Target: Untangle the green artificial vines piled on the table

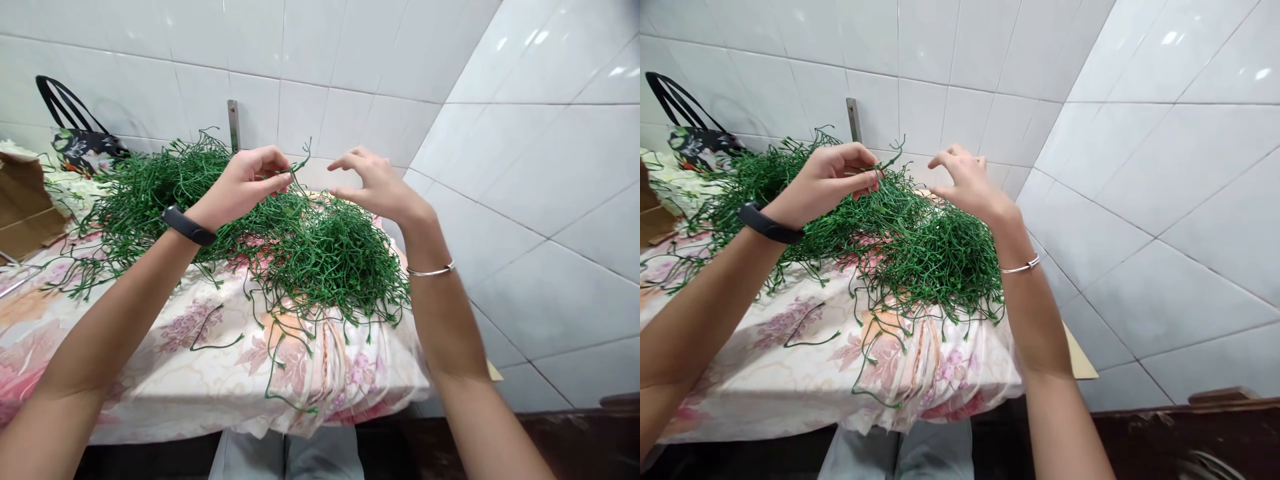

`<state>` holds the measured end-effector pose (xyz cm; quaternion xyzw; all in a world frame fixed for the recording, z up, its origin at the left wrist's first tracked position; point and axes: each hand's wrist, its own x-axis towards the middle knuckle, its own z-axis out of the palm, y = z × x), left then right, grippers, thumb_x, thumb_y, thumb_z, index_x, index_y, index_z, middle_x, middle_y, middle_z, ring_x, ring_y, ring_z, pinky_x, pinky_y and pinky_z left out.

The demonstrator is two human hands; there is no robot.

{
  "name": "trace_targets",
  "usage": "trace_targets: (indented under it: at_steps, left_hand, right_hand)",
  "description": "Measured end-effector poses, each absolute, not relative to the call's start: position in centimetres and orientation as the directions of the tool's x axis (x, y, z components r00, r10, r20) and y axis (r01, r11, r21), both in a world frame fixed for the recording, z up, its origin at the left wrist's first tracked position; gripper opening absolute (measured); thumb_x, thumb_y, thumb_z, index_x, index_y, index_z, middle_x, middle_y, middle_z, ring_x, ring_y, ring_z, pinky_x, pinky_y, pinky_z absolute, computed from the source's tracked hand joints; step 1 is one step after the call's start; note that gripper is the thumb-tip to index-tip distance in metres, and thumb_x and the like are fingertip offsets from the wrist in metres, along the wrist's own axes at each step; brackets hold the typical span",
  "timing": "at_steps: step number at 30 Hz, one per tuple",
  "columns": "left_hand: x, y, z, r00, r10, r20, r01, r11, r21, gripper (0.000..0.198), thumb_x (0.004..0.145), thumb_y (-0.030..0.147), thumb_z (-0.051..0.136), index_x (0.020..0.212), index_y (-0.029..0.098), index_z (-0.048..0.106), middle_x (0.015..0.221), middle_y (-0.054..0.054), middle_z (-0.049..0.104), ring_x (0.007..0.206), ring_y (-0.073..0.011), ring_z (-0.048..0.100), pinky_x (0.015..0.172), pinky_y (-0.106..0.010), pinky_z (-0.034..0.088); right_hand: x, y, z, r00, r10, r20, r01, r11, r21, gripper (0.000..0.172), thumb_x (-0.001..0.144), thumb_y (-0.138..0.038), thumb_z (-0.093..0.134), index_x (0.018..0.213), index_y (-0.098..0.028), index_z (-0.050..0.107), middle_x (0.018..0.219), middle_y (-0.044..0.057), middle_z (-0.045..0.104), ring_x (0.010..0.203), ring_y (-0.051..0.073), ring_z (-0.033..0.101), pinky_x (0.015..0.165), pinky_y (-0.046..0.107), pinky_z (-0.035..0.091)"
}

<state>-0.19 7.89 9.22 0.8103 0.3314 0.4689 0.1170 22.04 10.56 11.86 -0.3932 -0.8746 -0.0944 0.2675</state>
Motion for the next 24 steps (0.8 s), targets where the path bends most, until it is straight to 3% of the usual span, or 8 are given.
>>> trace_targets:
  at_steps: [4,7,17,24]
  left_hand:
    - [0.1,7.9,9.0,0.293,0.622,0.726,0.515,-0.742,0.429,0.015,0.078,0.029,0.052,0.079,0.015,0.057,0.067,-0.003,0.060,0.058,-0.0095,0.056,0.055,-0.022,0.044]
    - [0.3,7.6,9.0,0.311,0.599,0.737,0.558,-0.744,0.369,0.016,0.077,0.029,0.052,0.078,0.014,0.058,0.064,-0.002,0.060,0.057,-0.0093,0.055,0.053,-0.021,0.041]
    - [1.8,7.1,8.3,0.344,0.571,0.746,0.688,-0.694,0.213,0.015,0.083,0.026,0.045,0.082,0.017,0.057,0.051,0.003,0.048,0.045,-0.0077,0.036,0.048,-0.022,0.028]
    - [1.6,7.1,8.4,0.418,0.616,0.667,0.782,-0.618,0.080,0.015,0.082,0.024,0.043,0.079,0.016,0.056,0.050,0.003,0.040,0.046,-0.0081,0.034,0.048,-0.021,0.025]
  right_hand:
    - [20.4,8.7,12.4,-0.649,0.573,0.501,0.541,0.810,-0.227,0.030,0.086,-0.036,0.038,0.093,-0.016,0.059,0.091,0.006,0.060,0.081,0.013,0.052,0.074,0.028,0.039]
    - [19.2,7.7,12.2,-0.687,0.557,0.467,0.496,0.829,-0.260,0.035,0.085,-0.042,0.039,0.084,-0.014,0.060,0.076,0.004,0.060,0.069,0.010,0.049,0.066,0.025,0.038]
    - [19.1,8.4,11.6,-0.700,0.481,0.527,0.535,0.843,-0.059,0.020,0.085,-0.025,0.038,0.074,-0.016,0.052,0.069,0.002,0.051,0.065,0.010,0.042,0.061,0.025,0.032]
    - [18.4,8.4,11.2,-0.725,0.470,0.502,0.641,0.728,0.244,0.021,0.084,-0.017,0.032,0.068,-0.016,0.045,0.070,0.001,0.048,0.060,0.009,0.037,0.068,0.027,0.029]
